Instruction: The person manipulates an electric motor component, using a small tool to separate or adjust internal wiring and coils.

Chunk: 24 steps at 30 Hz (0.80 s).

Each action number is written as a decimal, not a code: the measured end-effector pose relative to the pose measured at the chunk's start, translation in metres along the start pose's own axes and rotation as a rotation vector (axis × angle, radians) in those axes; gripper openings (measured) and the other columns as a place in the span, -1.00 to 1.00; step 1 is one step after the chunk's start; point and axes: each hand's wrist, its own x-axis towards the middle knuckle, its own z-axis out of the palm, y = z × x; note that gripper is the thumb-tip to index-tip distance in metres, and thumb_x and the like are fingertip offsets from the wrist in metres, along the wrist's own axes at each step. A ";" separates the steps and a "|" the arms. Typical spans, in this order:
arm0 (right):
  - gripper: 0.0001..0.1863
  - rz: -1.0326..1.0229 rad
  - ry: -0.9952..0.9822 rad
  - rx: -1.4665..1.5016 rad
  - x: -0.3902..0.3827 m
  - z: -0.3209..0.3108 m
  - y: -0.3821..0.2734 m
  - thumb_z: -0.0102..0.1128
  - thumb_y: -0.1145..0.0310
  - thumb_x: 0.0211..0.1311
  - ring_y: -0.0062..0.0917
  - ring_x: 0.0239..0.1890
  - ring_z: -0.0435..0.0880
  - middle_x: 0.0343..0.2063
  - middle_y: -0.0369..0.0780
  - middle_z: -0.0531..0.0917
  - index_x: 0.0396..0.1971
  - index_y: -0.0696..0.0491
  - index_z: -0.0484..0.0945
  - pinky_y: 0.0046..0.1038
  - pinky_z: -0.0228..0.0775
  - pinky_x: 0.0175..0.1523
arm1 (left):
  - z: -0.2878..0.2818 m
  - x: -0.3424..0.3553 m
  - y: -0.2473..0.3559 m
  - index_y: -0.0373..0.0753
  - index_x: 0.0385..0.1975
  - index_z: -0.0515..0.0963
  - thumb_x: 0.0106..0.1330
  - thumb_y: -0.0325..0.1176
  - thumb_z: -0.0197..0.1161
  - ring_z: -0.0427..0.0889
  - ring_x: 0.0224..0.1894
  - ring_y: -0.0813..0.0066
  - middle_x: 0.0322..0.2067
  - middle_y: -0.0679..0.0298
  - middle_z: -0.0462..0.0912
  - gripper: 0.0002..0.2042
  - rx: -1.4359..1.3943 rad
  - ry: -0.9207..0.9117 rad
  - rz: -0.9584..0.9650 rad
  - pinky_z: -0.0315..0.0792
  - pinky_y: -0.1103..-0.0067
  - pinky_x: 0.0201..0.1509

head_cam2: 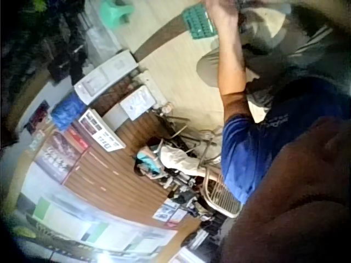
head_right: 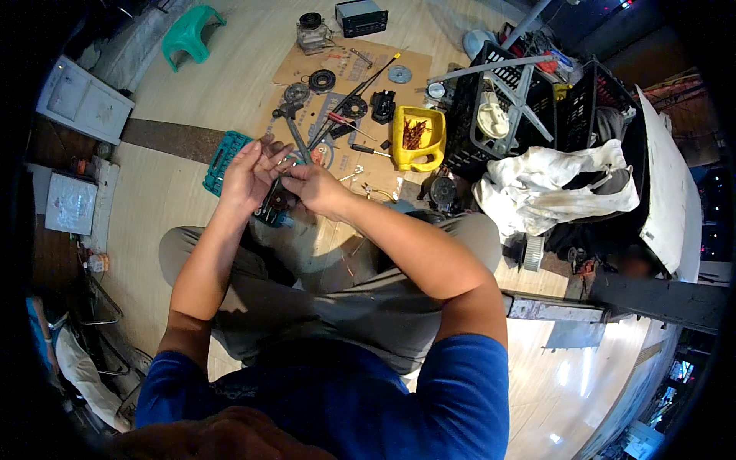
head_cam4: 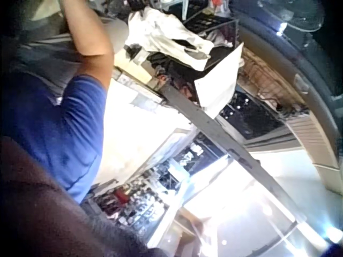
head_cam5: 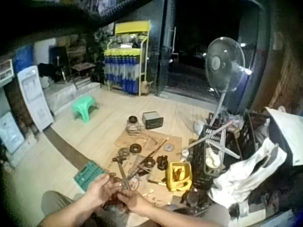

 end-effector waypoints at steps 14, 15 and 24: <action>-0.70 -0.112 -0.179 -0.812 0.017 -0.067 -0.027 0.12 0.20 0.21 -0.48 -0.49 0.54 -0.59 -0.15 0.58 -0.36 0.18 0.58 -0.42 0.36 -0.33 | 0.005 -0.011 0.015 -0.30 -0.14 0.49 0.38 -0.35 0.00 0.29 -0.64 0.64 -0.63 0.39 0.38 -0.80 0.342 -0.190 -0.273 0.21 0.69 -0.56; -0.66 -0.113 -0.149 -0.811 0.016 -0.069 -0.027 0.14 0.17 0.17 -0.37 -0.46 0.59 -0.57 -0.05 0.59 -0.41 0.21 0.58 -0.36 0.39 -0.30 | 0.012 -0.014 0.015 -0.29 -0.22 0.53 0.37 -0.38 0.02 0.33 -0.63 0.66 -0.61 0.40 0.45 -0.82 0.489 -0.200 -0.320 0.22 0.71 -0.58; -0.69 -0.058 0.107 -0.506 0.024 -0.052 -0.008 0.14 0.22 0.20 -0.43 -0.59 0.52 -0.60 -0.13 0.57 -0.49 0.20 0.58 -0.36 0.34 -0.43 | 0.009 -0.007 -0.016 -0.37 -0.24 0.53 0.38 -0.38 -0.02 0.45 -0.53 0.65 -0.44 0.29 0.61 -0.79 1.019 -0.054 -0.240 0.36 0.65 -0.45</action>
